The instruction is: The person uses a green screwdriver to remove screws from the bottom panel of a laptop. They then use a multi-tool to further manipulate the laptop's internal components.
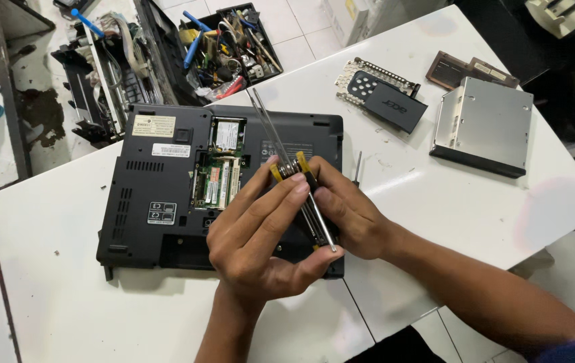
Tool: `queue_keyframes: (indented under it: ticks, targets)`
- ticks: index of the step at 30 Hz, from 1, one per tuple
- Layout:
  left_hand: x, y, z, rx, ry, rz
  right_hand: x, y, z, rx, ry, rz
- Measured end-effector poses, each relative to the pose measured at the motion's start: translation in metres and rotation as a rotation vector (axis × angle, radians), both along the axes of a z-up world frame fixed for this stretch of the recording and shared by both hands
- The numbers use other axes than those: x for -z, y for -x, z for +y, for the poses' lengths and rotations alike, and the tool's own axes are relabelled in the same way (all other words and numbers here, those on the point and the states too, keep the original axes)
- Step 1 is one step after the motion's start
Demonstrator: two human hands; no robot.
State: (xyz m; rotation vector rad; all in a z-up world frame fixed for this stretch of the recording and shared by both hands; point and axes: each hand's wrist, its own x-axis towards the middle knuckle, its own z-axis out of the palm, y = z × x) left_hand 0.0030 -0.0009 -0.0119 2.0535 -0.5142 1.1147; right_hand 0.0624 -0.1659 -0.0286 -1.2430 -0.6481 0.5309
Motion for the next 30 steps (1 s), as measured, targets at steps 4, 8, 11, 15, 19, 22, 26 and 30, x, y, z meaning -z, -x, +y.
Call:
queue_keyframes:
  ticks: [4, 8, 11, 15, 19, 22, 26, 30]
  targets:
    - [-0.003, 0.000, -0.001, -0.015, 0.002, -0.006, 0.001, 0.000, 0.000, 0.018, 0.021, -0.008]
    - [-0.005, -0.001, -0.003, -0.024, 0.017, -0.004, 0.004, 0.000, -0.001, 0.025, 0.041, -0.045]
    - [-0.008, 0.000, -0.003, -0.021, 0.046, 0.006, 0.005, 0.000, -0.001, 0.030, 0.080, -0.102]
    - [-0.010, -0.001, -0.003, -0.009, 0.085, 0.005, 0.005, 0.000, -0.002, 0.040, 0.130, -0.157]
    - [-0.011, 0.000, -0.002, -0.002, 0.075, 0.014, 0.004, -0.001, -0.001, 0.043, 0.113, -0.150]
    - [-0.012, -0.001, -0.002, -0.013, 0.054, 0.022, 0.002, -0.001, -0.002, 0.043, 0.131, -0.162]
    - [-0.012, -0.001, -0.003, -0.026, 0.041, 0.017, 0.002, -0.002, -0.002, 0.042, 0.135, -0.169]
    - [-0.012, -0.003, -0.003, -0.039, 0.036, 0.004, 0.001, -0.002, -0.002, 0.051, 0.164, -0.178]
